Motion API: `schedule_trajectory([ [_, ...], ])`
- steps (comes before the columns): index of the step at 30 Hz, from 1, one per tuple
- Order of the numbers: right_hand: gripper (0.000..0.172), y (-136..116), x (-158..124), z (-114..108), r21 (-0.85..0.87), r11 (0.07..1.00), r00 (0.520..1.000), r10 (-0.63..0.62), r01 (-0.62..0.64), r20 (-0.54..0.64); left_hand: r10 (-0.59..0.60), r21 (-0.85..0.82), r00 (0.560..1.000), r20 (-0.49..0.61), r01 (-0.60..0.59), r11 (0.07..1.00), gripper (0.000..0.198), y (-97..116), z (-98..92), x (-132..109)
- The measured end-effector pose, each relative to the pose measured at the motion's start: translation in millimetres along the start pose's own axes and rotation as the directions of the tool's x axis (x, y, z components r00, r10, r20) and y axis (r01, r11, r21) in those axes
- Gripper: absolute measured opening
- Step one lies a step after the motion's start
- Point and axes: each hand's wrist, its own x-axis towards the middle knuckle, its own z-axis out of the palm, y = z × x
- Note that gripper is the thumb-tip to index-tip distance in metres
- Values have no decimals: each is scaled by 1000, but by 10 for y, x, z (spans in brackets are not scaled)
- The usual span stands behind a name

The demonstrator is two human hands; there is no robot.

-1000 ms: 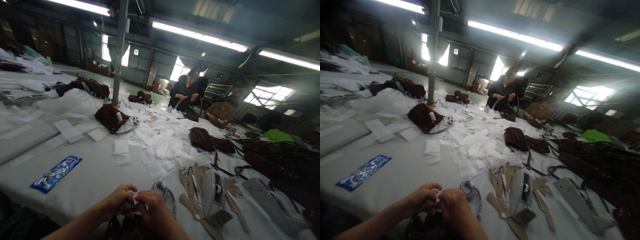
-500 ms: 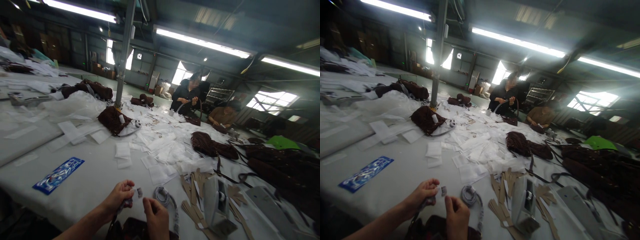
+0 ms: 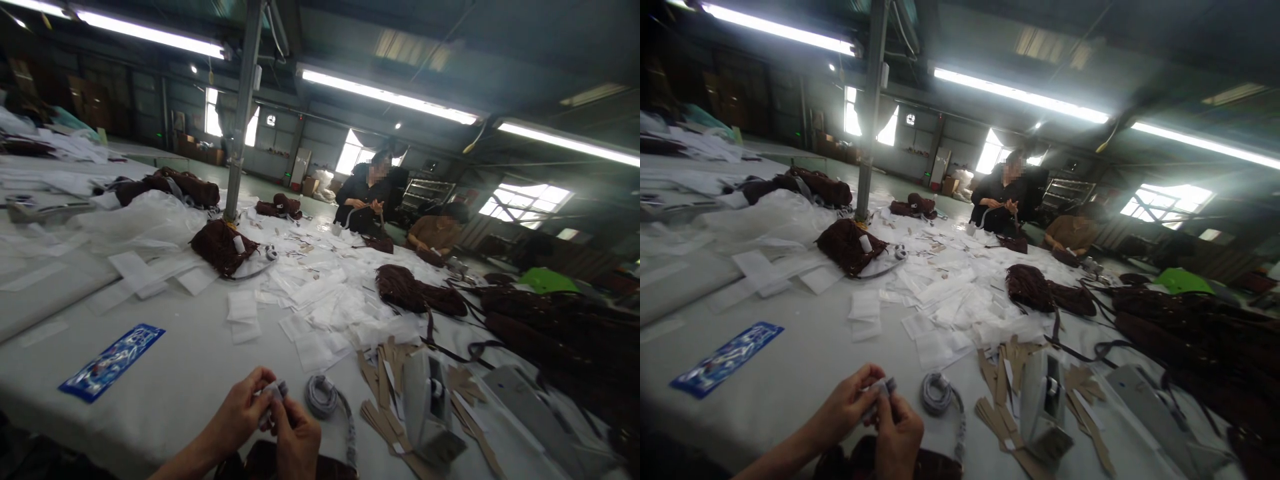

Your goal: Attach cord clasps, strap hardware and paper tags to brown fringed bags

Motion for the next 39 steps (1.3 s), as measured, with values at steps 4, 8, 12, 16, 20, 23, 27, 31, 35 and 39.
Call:
schedule_trajectory([
  [4,37,-55,11,-52,-10,999,999,-50,50,0,-24,-9,999,27,24,1000,30,12,-9,-1],
  [8,35,-94,5,-74,-8,996,996,-86,86,-3,-55,-52,998,29,56,997,33,16,-38,-4],
  [12,40,-74,-2,-81,66,998,1000,-20,19,22,-68,-23,995,78,70,997,36,94,-69,-22],
  [16,42,-13,3,-84,82,996,999,18,-22,43,-150,65,975,161,142,988,41,178,-93,-41],
  [20,40,1,-3,-60,56,998,999,-38,37,18,-114,24,971,212,111,994,41,99,-92,-41],
  [23,40,-29,-14,-35,58,996,998,-65,65,3,-101,-20,986,132,105,994,41,5,-59,-44],
  [27,39,-67,-13,-36,22,996,996,-84,84,26,-127,-73,990,64,132,989,43,-33,-25,-61],
  [31,40,-68,-2,-83,11,997,996,-76,76,54,-169,-66,980,106,177,982,44,47,-48,-79],
  [35,41,-65,-11,-104,47,997,995,-61,58,76,-175,-58,971,164,186,981,45,139,-64,-79],
  [39,39,-103,-90,-39,72,997,996,-40,34,83,-146,-34,978,151,153,988,46,91,-27,-92],
])
